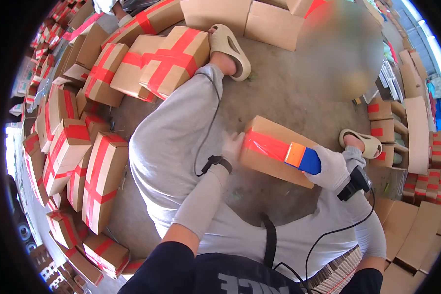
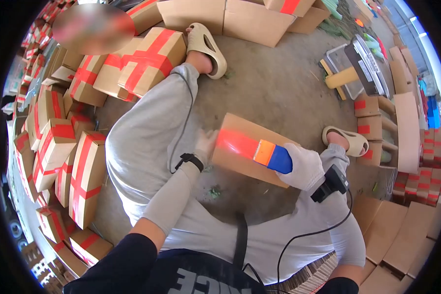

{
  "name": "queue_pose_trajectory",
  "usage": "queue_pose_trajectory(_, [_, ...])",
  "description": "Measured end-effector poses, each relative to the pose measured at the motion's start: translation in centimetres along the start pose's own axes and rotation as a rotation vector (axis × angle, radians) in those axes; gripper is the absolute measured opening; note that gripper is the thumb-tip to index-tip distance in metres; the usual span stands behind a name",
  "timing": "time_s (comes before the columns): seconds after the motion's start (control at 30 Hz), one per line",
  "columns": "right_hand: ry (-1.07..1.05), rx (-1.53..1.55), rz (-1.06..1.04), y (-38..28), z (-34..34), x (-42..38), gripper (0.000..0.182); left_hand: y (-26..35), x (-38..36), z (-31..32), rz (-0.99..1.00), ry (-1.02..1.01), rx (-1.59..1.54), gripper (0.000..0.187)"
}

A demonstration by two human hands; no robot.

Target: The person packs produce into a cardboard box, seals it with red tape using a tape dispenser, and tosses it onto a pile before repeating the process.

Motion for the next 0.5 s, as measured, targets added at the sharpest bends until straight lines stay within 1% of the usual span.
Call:
queue_pose_trajectory(0.07, [0.012, 0.04, -0.008, -0.4, 0.0, -0.4, 0.043, 0.6, -1.5, -0.5, 0.013, 0.025, 0.099, 0.057])
queue_pose_trajectory(0.17, [0.026, 0.025, -0.018, 0.2, -0.5, -0.2, 0.036, 12.2, -6.0, -1.1, 0.308, -0.002, 0.154, 0.063])
queue_pose_trajectory(0.2, [0.022, 0.022, -0.014, 0.3, -0.2, -0.4, 0.034, 13.9, -6.9, -0.6, 0.406, -0.015, 0.178, 0.066])
queue_pose_trajectory(0.23, [0.061, 0.046, -0.032, 0.0, -0.5, -0.4, 0.032, 16.7, -10.3, 2.6, 1.051, 0.089, 0.606, 0.066])
queue_pose_trajectory(0.27, [0.024, 0.016, -0.006, 0.4, -0.1, -0.5, 0.034, 16.6, -13.2, 6.2, 1.204, -0.069, 0.886, 0.067])
queue_pose_trajectory(0.33, [-0.11, -0.02, 0.059, 0.1, 1.0, 0.2, 0.053, 15.3, -14.6, 8.1, 1.341, -0.028, 1.213, 0.065])
queue_pose_trajectory(0.37, [-0.177, -0.124, 0.081, 0.1, 1.6, 1.2, 0.052, 14.8, -14.1, 8.6, 1.342, 0.024, 1.199, 0.065])
queue_pose_trajectory(0.4, [-0.245, -0.222, 0.103, -0.1, 2.3, 2.1, 0.052, 15.0, -13.9, 8.8, 1.331, 0.025, 1.171, 0.065])
queue_pose_trajectory(0.43, [-0.32, -0.27, 0.09, -2.0, 1.9, 3.0, 0.051, 14.8, -13.9, 8.6, 1.318, 0.015, 1.151, 0.065])
queue_pose_trajectory(0.47, [-0.428, -0.335, 0.113, -2.6, 3.6, 3.7, 0.048, 14.6, -14.1, 8.6, 1.319, -0.003, 1.129, 0.065])
queue_pose_trajectory(0.5, [-0.43, -0.299, 0.08, -2.2, 3.3, 3.5, 0.045, 14.9, -14.2, 8.6, 1.319, -0.009, 1.096, 0.064])
Point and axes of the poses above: each hand's wrist, its own x-axis towards the middle knuckle, its own z-axis out of the palm, y = z × x, the point moved 9 cm from there along x, towards the middle knuckle, and after that the axes turned 10 degrees about y, right-handed, at the moved point
